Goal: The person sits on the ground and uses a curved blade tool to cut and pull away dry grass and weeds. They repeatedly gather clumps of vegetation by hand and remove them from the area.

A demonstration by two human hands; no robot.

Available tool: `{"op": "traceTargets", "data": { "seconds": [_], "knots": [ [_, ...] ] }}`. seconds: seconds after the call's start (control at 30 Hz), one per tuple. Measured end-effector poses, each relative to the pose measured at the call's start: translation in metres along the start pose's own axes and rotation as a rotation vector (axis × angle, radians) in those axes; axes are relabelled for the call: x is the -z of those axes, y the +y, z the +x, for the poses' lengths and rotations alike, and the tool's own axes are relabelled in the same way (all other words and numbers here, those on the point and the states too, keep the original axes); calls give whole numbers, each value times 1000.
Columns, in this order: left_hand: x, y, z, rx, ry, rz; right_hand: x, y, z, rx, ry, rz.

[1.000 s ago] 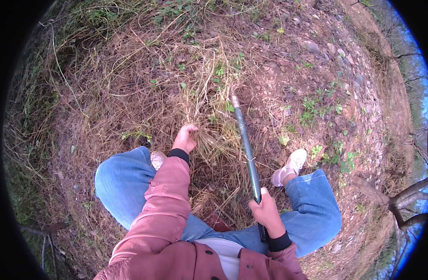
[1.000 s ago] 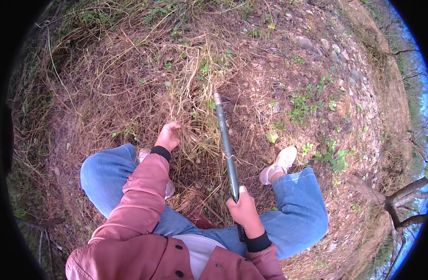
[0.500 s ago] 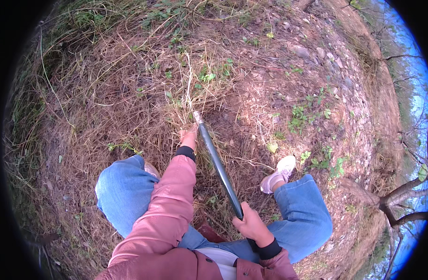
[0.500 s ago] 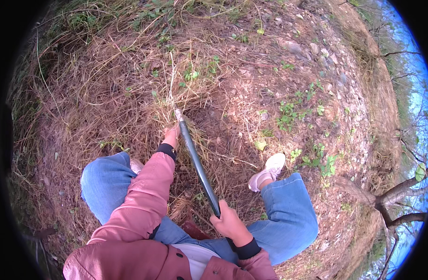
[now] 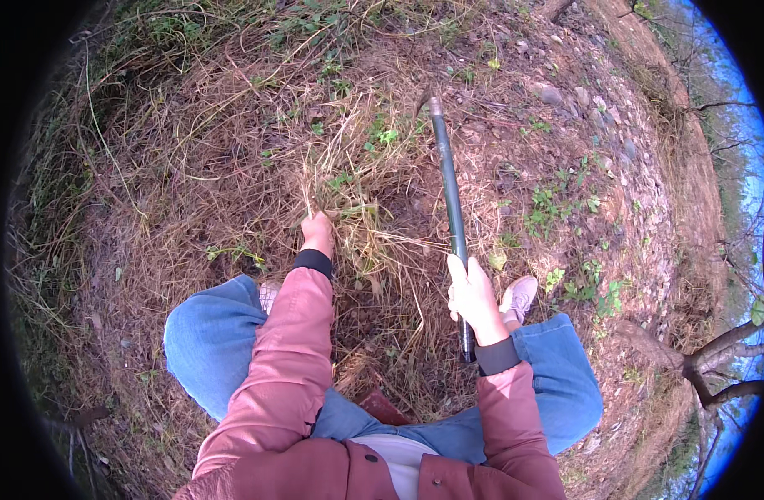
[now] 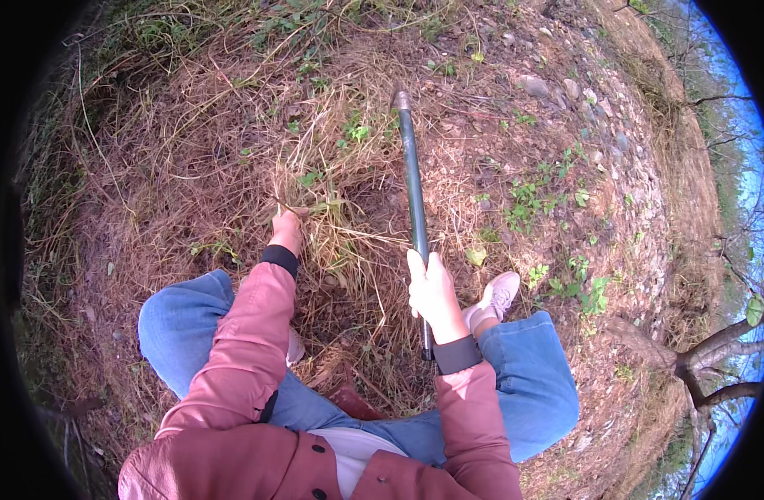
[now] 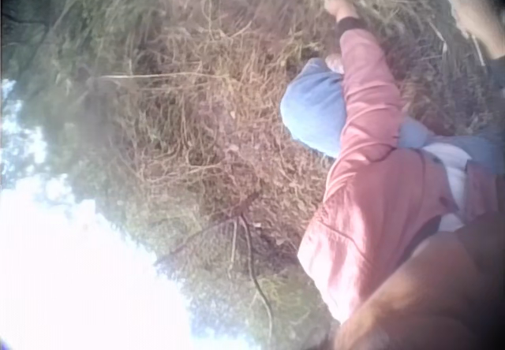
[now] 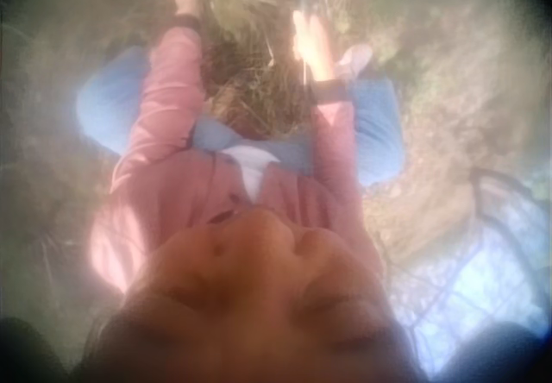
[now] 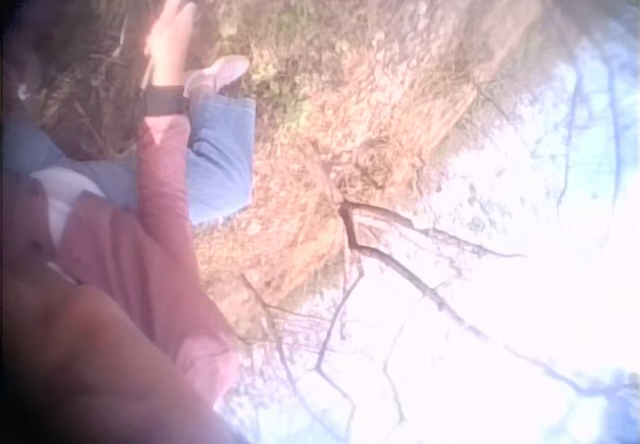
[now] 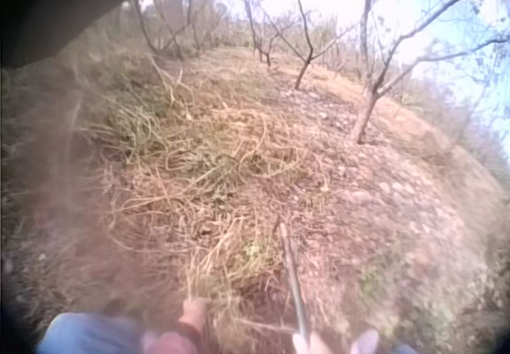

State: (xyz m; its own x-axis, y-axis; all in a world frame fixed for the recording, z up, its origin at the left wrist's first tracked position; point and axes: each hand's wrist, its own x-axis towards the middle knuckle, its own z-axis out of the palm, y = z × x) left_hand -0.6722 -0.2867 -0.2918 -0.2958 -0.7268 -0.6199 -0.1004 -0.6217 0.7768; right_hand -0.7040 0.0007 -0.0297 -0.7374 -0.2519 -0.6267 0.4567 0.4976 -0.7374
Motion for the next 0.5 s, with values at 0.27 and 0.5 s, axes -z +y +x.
{"op": "traceTargets", "data": {
  "seconds": [0.27, 0.5],
  "knots": [
    [23, 26, -2, 40, 164, -20, -24, 74, -23, 26, 51, -263],
    [44, -20, 25, 123, 206, -175, 13, 53, -178, -316, -15, -666]
  ]
}}
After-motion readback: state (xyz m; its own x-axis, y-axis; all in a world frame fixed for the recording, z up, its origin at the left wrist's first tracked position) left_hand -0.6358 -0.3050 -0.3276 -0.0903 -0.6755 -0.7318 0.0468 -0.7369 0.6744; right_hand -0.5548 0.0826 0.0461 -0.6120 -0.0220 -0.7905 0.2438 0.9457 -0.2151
